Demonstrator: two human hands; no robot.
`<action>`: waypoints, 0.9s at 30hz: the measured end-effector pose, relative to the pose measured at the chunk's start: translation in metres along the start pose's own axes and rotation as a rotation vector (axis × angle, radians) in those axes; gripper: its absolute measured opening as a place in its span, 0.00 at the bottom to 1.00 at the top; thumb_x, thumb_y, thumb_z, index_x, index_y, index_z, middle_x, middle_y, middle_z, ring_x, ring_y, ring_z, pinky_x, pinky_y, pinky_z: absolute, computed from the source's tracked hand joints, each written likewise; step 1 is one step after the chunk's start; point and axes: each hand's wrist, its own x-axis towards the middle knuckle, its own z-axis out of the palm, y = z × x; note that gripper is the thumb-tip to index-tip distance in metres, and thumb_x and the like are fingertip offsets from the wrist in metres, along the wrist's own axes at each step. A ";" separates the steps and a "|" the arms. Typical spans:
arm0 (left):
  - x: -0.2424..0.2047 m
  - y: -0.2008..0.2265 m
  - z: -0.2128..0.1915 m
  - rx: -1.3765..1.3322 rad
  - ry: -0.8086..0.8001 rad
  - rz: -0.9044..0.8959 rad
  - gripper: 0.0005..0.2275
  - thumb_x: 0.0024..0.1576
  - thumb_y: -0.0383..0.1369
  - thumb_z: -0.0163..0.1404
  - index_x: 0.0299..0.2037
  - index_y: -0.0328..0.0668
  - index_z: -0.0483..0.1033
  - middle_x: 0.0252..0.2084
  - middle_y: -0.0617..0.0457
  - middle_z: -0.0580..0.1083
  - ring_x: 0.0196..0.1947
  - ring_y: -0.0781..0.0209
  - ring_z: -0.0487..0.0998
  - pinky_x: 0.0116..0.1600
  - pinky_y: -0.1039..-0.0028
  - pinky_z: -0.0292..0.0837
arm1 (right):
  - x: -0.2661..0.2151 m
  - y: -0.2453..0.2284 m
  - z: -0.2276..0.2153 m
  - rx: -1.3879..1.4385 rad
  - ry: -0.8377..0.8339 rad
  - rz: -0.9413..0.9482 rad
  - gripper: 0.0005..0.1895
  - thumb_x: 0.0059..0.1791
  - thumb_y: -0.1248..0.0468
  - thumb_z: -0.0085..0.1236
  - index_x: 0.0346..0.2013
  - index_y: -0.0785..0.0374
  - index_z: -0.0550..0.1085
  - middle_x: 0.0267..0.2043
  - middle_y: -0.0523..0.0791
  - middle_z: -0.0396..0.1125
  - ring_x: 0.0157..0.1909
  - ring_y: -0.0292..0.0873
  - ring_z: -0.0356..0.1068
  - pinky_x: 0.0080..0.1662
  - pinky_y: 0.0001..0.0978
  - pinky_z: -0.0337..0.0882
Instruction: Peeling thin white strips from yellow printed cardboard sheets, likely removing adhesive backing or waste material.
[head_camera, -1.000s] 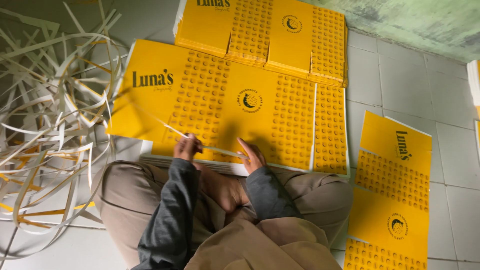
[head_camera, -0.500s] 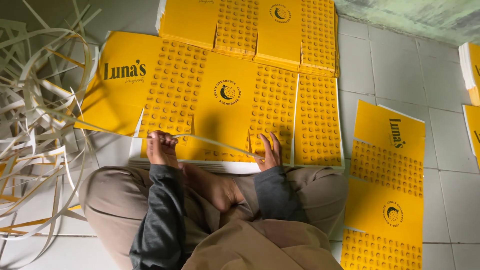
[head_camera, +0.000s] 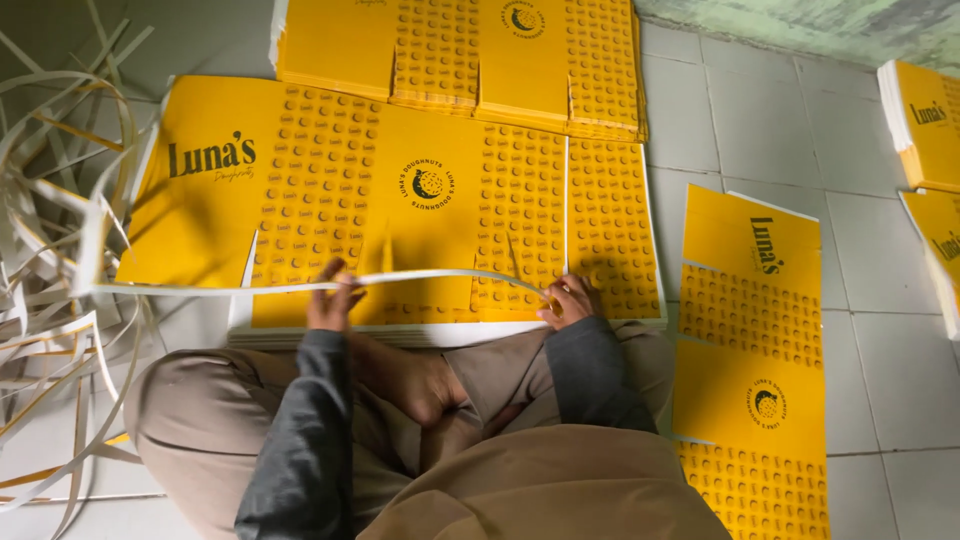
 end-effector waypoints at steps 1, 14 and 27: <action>0.001 -0.032 -0.002 0.319 -0.041 -0.016 0.24 0.61 0.37 0.54 0.67 0.40 0.66 0.56 0.34 0.68 0.45 0.46 0.79 0.60 0.56 0.76 | -0.004 0.011 0.006 0.089 -0.063 0.019 0.17 0.43 0.48 0.66 0.39 0.50 0.74 0.55 0.40 0.63 0.58 0.56 0.65 0.64 0.50 0.64; -0.058 -0.128 0.144 1.695 -0.709 0.511 0.37 0.59 0.65 0.37 0.77 0.74 0.40 0.81 0.57 0.41 0.80 0.49 0.35 0.77 0.44 0.21 | -0.004 -0.001 -0.037 0.417 -0.108 -0.071 0.15 0.55 0.63 0.57 0.28 0.64 0.63 0.36 0.51 0.63 0.39 0.60 0.67 0.45 0.47 0.70; -0.063 -0.118 0.149 1.782 -0.718 0.451 0.34 0.61 0.65 0.29 0.77 0.75 0.39 0.81 0.58 0.39 0.80 0.51 0.31 0.77 0.46 0.17 | 0.018 0.018 -0.017 0.672 -0.050 0.684 0.32 0.41 0.55 0.75 0.55 0.58 0.70 0.47 0.53 0.69 0.37 0.48 0.78 0.35 0.31 0.84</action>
